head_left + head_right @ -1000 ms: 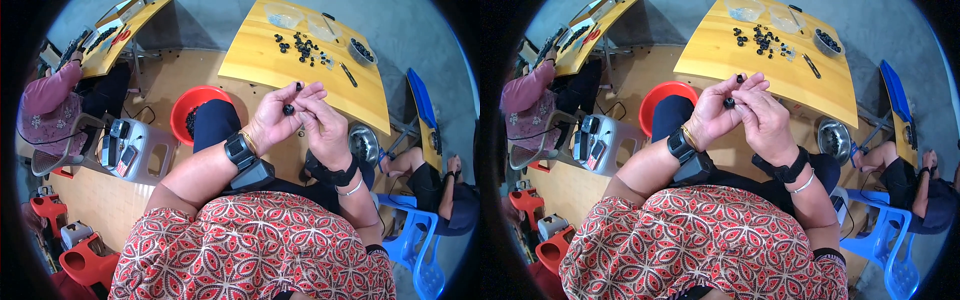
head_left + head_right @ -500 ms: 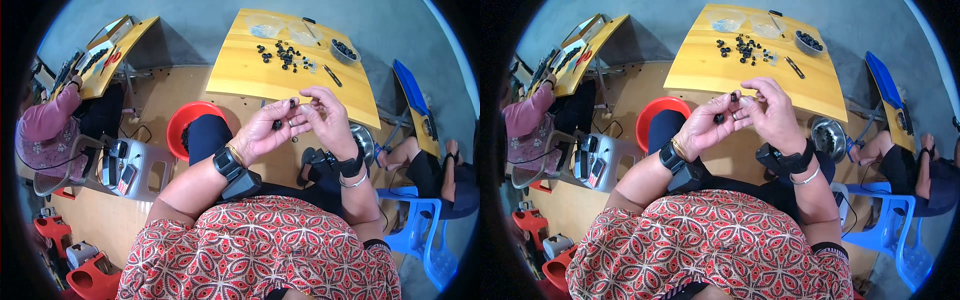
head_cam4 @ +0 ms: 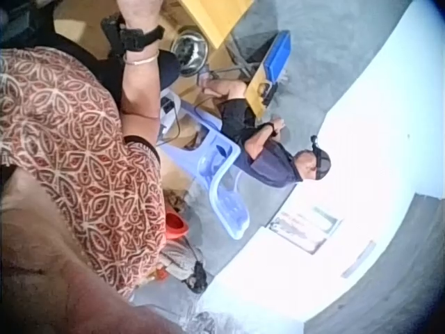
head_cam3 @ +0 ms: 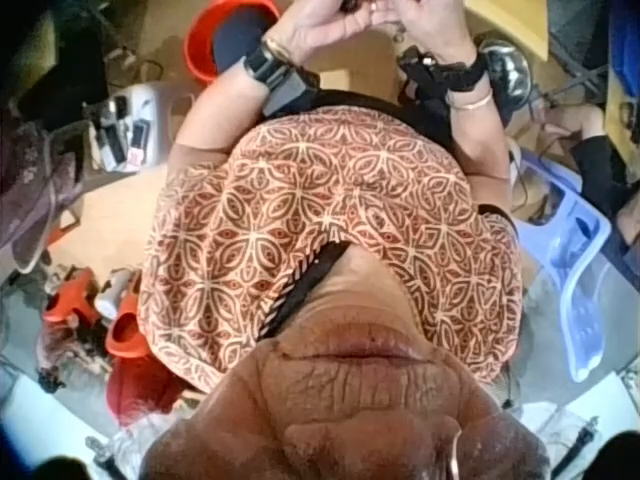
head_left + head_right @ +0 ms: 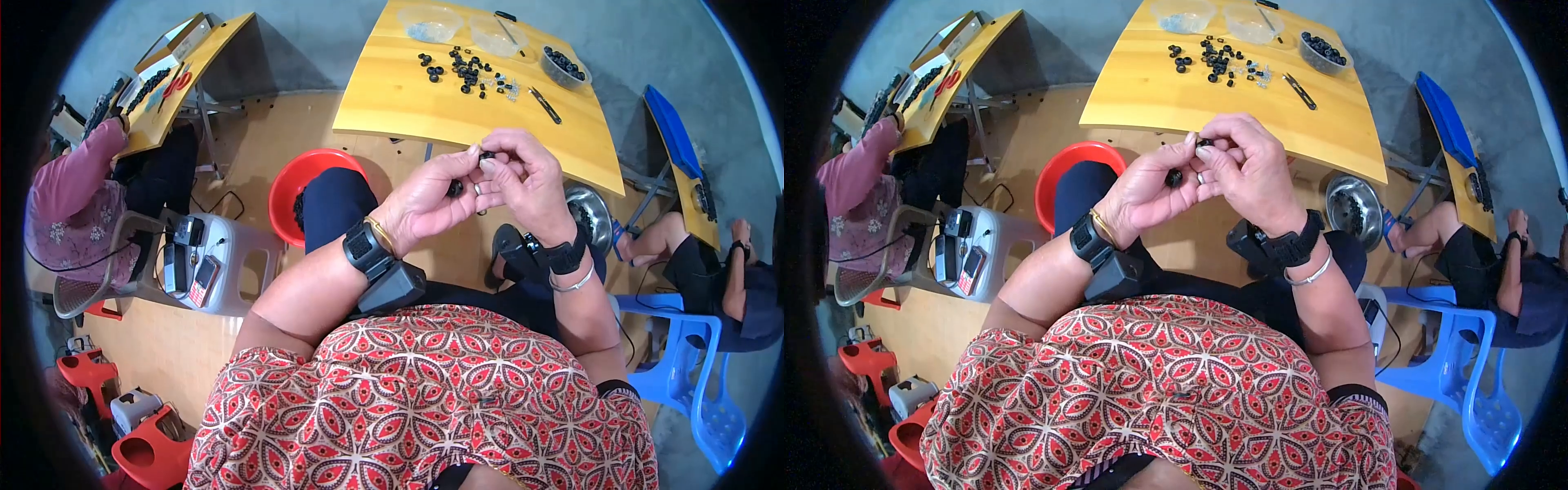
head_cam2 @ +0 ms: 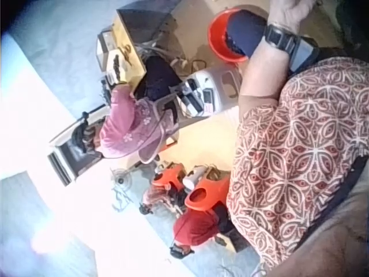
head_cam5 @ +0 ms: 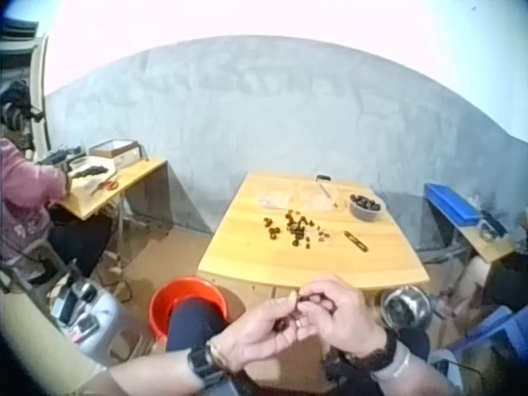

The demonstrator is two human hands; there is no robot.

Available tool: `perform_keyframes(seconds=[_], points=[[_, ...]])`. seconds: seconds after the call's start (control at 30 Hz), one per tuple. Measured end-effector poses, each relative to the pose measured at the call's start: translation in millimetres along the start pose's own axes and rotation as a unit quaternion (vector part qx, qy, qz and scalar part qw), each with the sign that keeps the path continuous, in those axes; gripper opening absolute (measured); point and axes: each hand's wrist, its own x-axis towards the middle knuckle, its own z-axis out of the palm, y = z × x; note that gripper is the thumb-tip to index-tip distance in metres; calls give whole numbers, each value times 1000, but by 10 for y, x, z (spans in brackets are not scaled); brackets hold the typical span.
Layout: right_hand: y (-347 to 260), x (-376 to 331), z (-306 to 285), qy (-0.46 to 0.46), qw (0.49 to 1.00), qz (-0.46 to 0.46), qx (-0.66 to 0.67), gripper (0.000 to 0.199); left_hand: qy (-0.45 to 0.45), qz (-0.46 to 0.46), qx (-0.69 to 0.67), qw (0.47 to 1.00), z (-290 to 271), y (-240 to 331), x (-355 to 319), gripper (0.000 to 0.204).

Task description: Assembling small black rubber and metal components at a workbench.

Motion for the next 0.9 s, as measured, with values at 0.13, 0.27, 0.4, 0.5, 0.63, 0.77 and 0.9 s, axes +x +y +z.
perform_keyframes(seconds=[0.13,0.27,0.4,0.5,0.63,0.77,0.9], points=[[-78,11,-36,32,981,79,173,17,72,-11,-51,996,34,32,37,45],[-153,-22,-152,17,961,82,262,16,56,23,-66,996,-36,95,-9,61],[-42,-87,-150,11,908,160,387,12,60,54,-29,996,-25,131,-7,67],[-11,-119,-76,-82,856,264,436,15,49,55,-62,995,-7,154,-14,71],[-67,-93,24,-85,890,249,371,15,18,56,-85,995,-59,193,-30,70],[23,-95,61,-113,910,226,330,16,43,68,-76,994,-17,177,5,66],[-53,-111,287,-34,999,23,-27,14,41,86,-5,995,-43,147,29,72]])
